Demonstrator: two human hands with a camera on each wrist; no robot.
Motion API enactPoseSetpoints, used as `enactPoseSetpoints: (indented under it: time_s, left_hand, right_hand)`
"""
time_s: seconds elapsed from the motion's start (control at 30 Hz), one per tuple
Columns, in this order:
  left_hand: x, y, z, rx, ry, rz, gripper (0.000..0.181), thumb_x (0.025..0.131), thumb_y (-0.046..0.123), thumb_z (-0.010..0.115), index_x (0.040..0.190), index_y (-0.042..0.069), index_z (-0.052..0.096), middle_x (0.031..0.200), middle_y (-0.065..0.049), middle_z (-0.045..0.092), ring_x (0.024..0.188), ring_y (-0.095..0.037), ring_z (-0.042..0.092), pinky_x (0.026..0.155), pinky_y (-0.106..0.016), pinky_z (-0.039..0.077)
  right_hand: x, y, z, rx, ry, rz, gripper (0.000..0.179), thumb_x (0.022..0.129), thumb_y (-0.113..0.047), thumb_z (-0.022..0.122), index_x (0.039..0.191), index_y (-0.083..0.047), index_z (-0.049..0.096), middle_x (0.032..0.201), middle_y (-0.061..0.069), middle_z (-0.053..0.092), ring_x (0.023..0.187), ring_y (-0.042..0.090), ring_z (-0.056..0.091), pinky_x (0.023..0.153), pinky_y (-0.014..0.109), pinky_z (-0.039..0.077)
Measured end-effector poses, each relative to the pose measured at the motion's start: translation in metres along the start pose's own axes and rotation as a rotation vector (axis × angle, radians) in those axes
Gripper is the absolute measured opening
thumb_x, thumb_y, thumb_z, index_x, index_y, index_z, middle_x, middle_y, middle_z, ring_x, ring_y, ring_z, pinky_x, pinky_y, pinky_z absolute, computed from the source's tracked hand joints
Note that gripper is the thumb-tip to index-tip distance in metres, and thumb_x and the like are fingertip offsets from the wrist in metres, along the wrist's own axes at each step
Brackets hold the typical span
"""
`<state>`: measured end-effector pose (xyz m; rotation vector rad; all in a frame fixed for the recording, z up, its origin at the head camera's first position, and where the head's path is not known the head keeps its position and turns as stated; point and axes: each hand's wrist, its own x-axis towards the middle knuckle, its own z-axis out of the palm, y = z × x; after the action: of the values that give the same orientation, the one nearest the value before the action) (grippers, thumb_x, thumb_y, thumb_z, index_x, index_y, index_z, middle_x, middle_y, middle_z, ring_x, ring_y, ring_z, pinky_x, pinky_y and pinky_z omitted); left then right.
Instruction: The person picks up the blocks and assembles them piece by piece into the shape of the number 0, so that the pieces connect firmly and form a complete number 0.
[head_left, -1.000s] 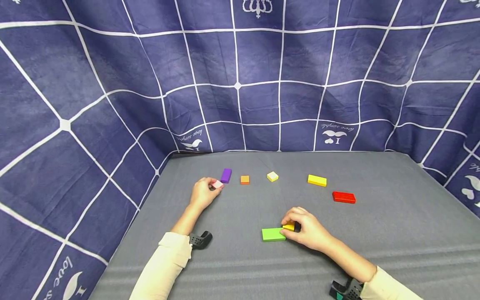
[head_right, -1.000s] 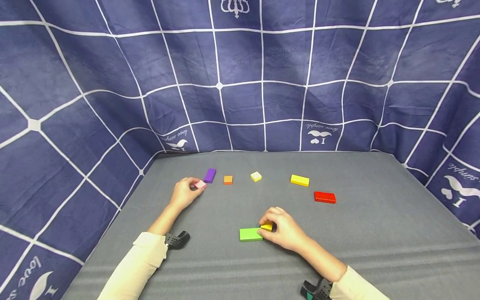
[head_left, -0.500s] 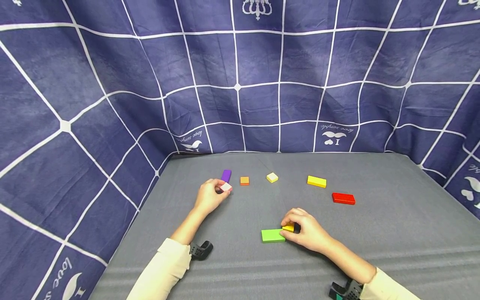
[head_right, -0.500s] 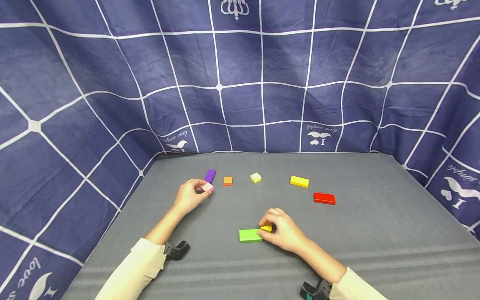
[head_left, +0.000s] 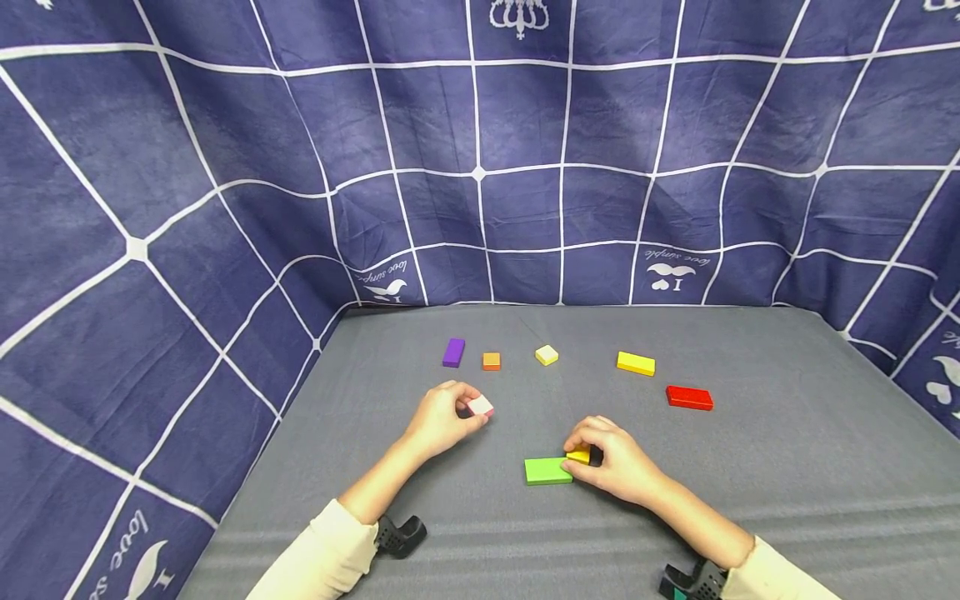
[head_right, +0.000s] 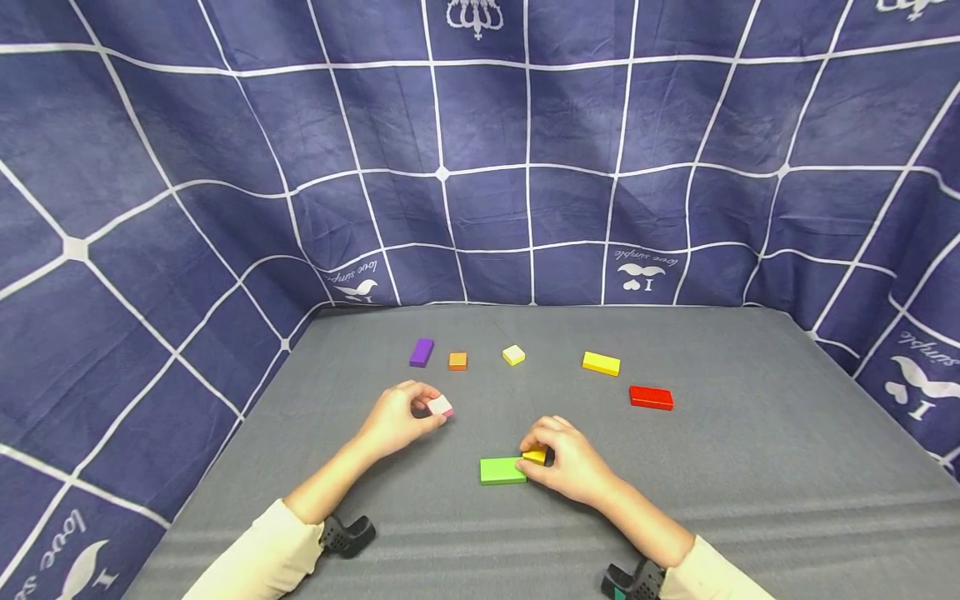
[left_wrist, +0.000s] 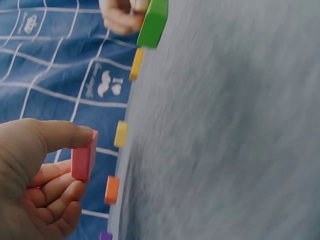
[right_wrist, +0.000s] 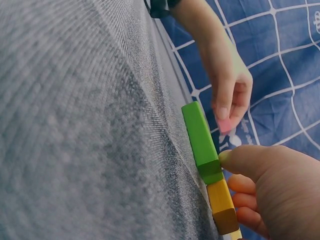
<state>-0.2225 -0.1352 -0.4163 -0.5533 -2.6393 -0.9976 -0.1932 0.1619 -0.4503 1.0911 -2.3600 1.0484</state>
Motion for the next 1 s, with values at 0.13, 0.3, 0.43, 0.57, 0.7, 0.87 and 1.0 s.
enactPoseSetpoints:
  time_s: [0.13, 0.3, 0.43, 0.57, 0.7, 0.87, 1.0]
  left_hand:
    - [-0.006, 0.008, 0.003, 0.007, -0.031, 0.04, 0.026, 0.071, 0.015, 0.084, 0.091, 0.007, 0.07, 0.082, 0.003, 0.062, 0.075, -0.015, 0.059, 0.069, -0.029, 0.048]
    - [-0.014, 0.017, 0.006, 0.007, -0.069, 0.066, 0.025, 0.072, 0.015, 0.083, 0.091, 0.008, 0.069, 0.081, 0.004, 0.061, 0.075, -0.013, 0.058, 0.069, -0.027, 0.048]
    - [-0.021, 0.024, 0.009, 0.001, -0.096, 0.079, 0.025, 0.072, 0.016, 0.083, 0.091, 0.01, 0.069, 0.081, 0.005, 0.06, 0.075, -0.01, 0.057, 0.069, -0.026, 0.048]
    - [-0.027, 0.027, 0.013, 0.006, -0.109, 0.103, 0.026, 0.072, 0.017, 0.084, 0.092, 0.01, 0.069, 0.081, 0.006, 0.06, 0.073, -0.01, 0.056, 0.068, -0.025, 0.047]
    - [-0.03, 0.027, 0.017, 0.018, -0.111, 0.129, 0.026, 0.072, 0.016, 0.084, 0.092, 0.01, 0.069, 0.08, 0.006, 0.059, 0.073, -0.01, 0.057, 0.067, -0.023, 0.047]
    - [-0.034, 0.027, 0.023, 0.025, -0.119, 0.138, 0.026, 0.071, 0.017, 0.084, 0.091, 0.01, 0.069, 0.079, 0.006, 0.058, 0.072, -0.008, 0.056, 0.067, -0.022, 0.046]
    - [-0.035, 0.028, 0.028, 0.017, -0.134, 0.122, 0.026, 0.071, 0.017, 0.084, 0.091, 0.01, 0.069, 0.079, 0.007, 0.058, 0.072, -0.007, 0.054, 0.066, -0.021, 0.045]
  right_hand:
    - [0.0, 0.0, 0.0, -0.004, 0.003, 0.002, 0.025, 0.073, -0.008, 0.084, 0.084, -0.022, 0.068, 0.087, -0.013, 0.061, 0.082, 0.006, 0.053, 0.071, 0.023, 0.045]
    - [0.0, 0.0, 0.001, -0.004, 0.002, 0.0, 0.024, 0.073, -0.007, 0.084, 0.084, -0.021, 0.068, 0.087, -0.013, 0.061, 0.082, 0.006, 0.053, 0.071, 0.023, 0.045]
    - [0.001, 0.0, 0.001, -0.004, 0.006, -0.006, 0.024, 0.072, -0.007, 0.084, 0.084, -0.02, 0.068, 0.087, -0.013, 0.061, 0.082, 0.007, 0.053, 0.071, 0.023, 0.045]
    - [0.001, 0.001, 0.001, -0.007, 0.011, -0.012, 0.024, 0.072, -0.007, 0.084, 0.083, -0.02, 0.068, 0.086, -0.013, 0.061, 0.082, 0.006, 0.053, 0.071, 0.022, 0.044]
    - [0.001, 0.001, 0.001, -0.013, 0.013, -0.016, 0.024, 0.072, -0.007, 0.084, 0.083, -0.02, 0.068, 0.086, -0.013, 0.061, 0.081, 0.006, 0.052, 0.071, 0.022, 0.044]
    - [0.0, 0.001, 0.001, -0.016, 0.008, -0.018, 0.023, 0.072, -0.008, 0.084, 0.083, -0.02, 0.067, 0.086, -0.013, 0.061, 0.08, 0.005, 0.052, 0.069, 0.022, 0.044]
    - [0.0, 0.0, 0.001, -0.012, 0.014, -0.033, 0.024, 0.072, -0.008, 0.084, 0.083, -0.019, 0.067, 0.086, -0.012, 0.061, 0.08, 0.006, 0.052, 0.069, 0.021, 0.044]
